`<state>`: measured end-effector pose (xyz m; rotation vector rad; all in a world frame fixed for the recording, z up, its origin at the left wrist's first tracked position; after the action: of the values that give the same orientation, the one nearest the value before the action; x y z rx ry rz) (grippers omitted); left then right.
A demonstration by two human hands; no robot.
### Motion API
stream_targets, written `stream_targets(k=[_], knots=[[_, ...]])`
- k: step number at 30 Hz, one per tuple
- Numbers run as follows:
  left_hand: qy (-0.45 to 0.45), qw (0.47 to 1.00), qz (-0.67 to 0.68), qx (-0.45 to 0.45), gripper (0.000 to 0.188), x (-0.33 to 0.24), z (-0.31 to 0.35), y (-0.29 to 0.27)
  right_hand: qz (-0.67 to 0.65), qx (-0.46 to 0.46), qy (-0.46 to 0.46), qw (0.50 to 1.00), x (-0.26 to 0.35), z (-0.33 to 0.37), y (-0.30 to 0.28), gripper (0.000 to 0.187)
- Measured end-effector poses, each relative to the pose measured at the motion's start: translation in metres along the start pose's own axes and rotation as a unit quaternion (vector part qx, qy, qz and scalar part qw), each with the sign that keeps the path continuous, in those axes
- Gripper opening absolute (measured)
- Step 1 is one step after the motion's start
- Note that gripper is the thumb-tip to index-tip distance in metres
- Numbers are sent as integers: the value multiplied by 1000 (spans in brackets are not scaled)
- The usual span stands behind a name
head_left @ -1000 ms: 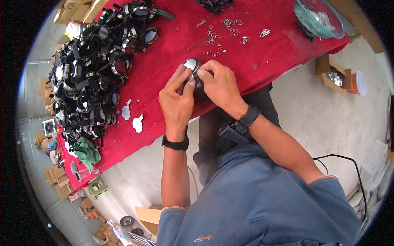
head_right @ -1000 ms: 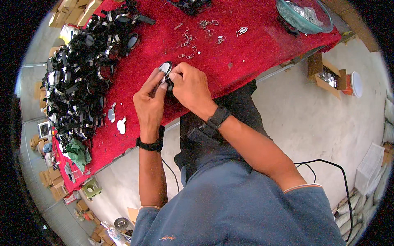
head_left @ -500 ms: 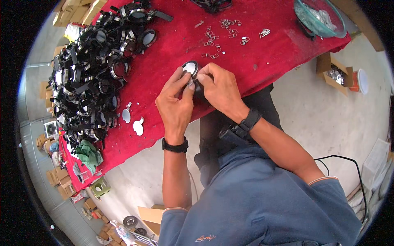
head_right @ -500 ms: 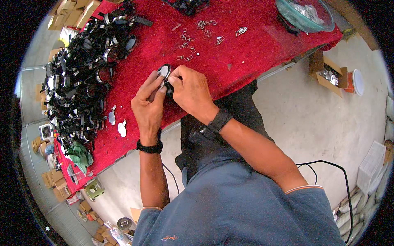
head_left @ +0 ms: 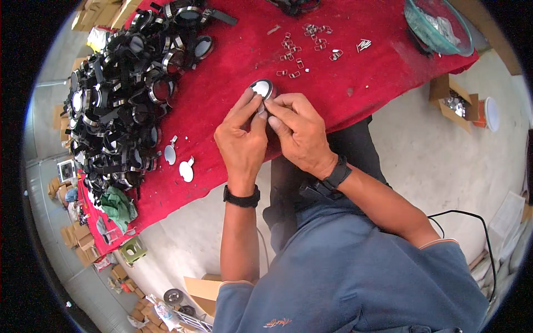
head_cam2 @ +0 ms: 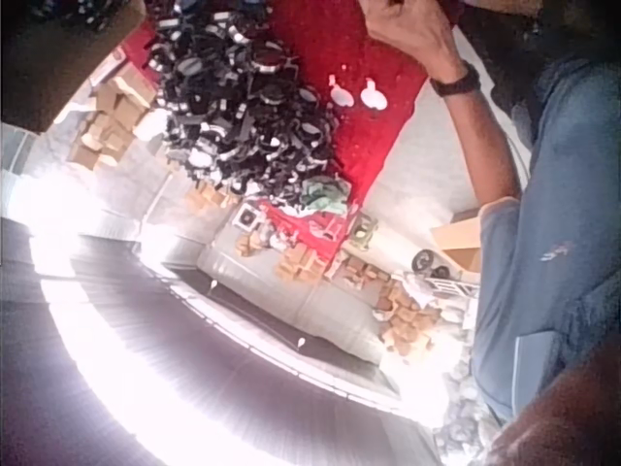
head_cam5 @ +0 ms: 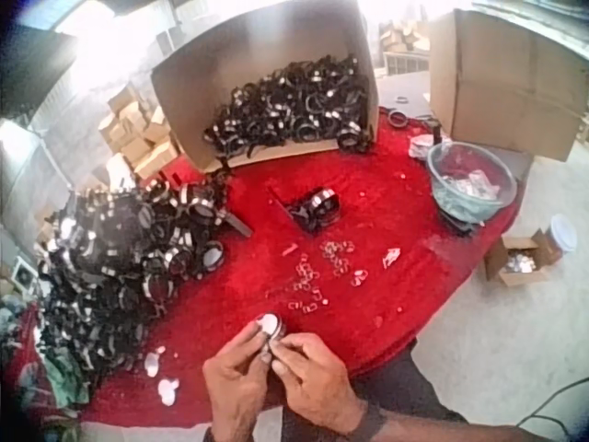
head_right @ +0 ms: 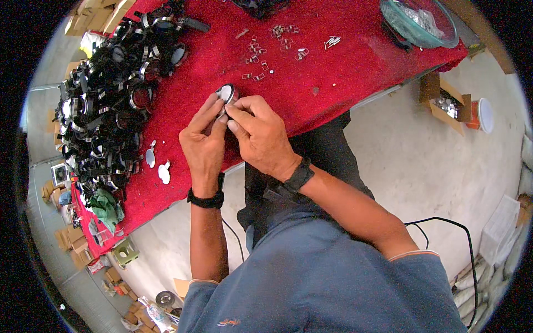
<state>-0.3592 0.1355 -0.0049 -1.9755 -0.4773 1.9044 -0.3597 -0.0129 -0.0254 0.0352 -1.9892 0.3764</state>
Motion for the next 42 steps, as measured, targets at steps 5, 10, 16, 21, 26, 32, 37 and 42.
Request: stream_targets(k=[5, 10, 16, 21, 26, 32, 37, 42], knots=[[9, 999, 29, -22, 31, -6, -5, 5, 31, 10, -23, 999, -1, 1, 2, 29], [-50, 995, 73, 34, 39, -2, -7, -6, -28, 31, 8, 999, -4, -2, -2, 28], [-32, 993, 113, 29, 41, 6, -7, -3, 58, 26, -39, 997, 5, 3, 3, 42], [-45, 995, 91, 16, 40, -7, -12, 0, 76, 45, -10, 996, 11, -1, -3, 48], [-35, 989, 130, 61, 43, 7, -8, -8, 327, -34, -105, 938, 8, -35, -109, 26], [46, 990, 50, 127, 65, 16, -6, -8, 611, 14, 68, 788, -40, -47, -275, 25], [30, 993, -65, 95, 69, -3, -3, -9, 652, 49, 81, 752, -75, -38, -301, 17], [27, 997, -7, 76, 64, 5, -2, -11, 675, 48, 83, 732, -72, -40, -282, 20]])
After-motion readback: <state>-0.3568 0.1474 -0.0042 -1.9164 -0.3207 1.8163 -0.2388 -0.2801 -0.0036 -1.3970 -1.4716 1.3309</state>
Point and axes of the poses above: each hand's wrist, its own z-axis away from the middle knuckle, its own y-axis out of the palm, x = y × z, the point moved 4 cm from there along -z, towards the middle knuckle, and after that the axes turned 14 degrees about x, right-handed, at the moved point
